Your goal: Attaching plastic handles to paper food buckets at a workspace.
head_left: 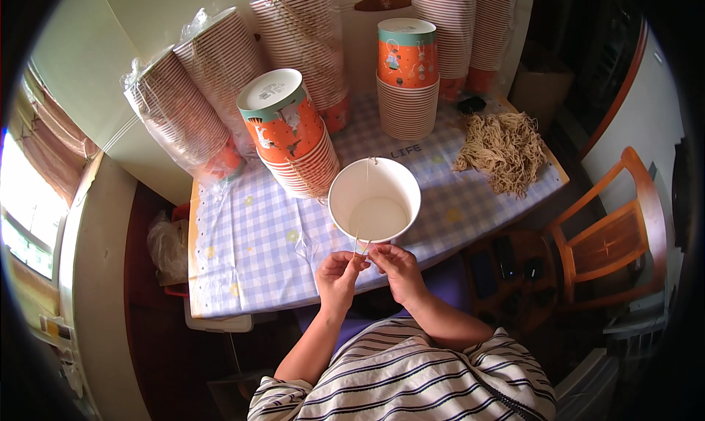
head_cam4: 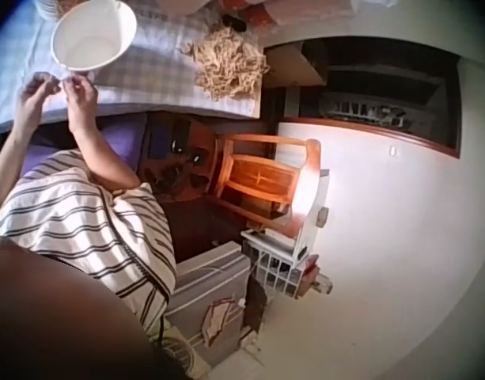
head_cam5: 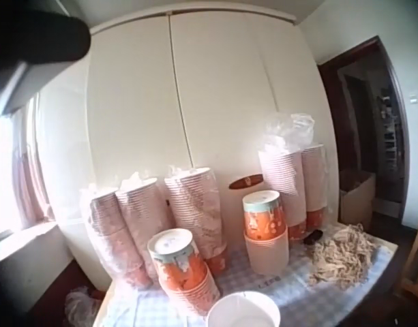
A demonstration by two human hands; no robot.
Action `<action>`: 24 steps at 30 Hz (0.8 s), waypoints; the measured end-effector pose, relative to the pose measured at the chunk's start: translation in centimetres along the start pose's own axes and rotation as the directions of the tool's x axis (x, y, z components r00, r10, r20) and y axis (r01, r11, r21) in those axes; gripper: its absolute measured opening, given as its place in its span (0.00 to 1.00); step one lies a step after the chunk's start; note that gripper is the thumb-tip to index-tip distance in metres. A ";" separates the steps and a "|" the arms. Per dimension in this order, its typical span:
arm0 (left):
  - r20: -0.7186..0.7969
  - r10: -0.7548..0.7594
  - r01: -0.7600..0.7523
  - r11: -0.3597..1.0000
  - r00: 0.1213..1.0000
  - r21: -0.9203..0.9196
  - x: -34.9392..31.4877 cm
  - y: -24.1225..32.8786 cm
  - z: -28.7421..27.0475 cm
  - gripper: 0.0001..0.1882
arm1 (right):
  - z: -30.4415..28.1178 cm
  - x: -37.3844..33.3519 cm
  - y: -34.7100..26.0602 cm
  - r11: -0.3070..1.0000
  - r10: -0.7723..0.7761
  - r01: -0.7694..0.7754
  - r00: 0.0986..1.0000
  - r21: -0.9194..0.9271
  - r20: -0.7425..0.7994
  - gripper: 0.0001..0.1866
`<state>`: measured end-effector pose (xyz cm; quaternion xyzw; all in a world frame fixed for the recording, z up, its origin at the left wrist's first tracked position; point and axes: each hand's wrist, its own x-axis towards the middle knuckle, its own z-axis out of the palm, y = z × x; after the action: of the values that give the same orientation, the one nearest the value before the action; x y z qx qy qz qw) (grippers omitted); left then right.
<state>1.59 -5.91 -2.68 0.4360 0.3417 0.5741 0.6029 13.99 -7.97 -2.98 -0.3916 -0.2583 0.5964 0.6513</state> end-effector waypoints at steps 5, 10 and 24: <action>0.000 -0.022 0.022 0.999 1.000 -0.041 0.1 -0.1 -0.2 0.04 | -0.1 0.2 0.1 0.999 -0.028 0.028 1.000 -0.031 -0.003 0.08; 0.018 -0.054 0.055 0.997 0.998 -0.059 0.1 0.0 -0.4 0.05 | -0.3 0.1 0.2 0.998 -0.047 0.047 0.999 -0.038 0.006 0.08; 0.079 -0.038 -0.012 0.837 0.996 0.547 0.8 2.4 1.0 0.08 | -0.3 0.0 -0.2 0.992 -0.087 0.090 0.996 -0.094 0.028 0.07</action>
<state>1.68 -5.33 -0.06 0.6120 0.4679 0.4293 0.4714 14.35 -8.06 -3.03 -0.4031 -0.3113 0.5587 0.6546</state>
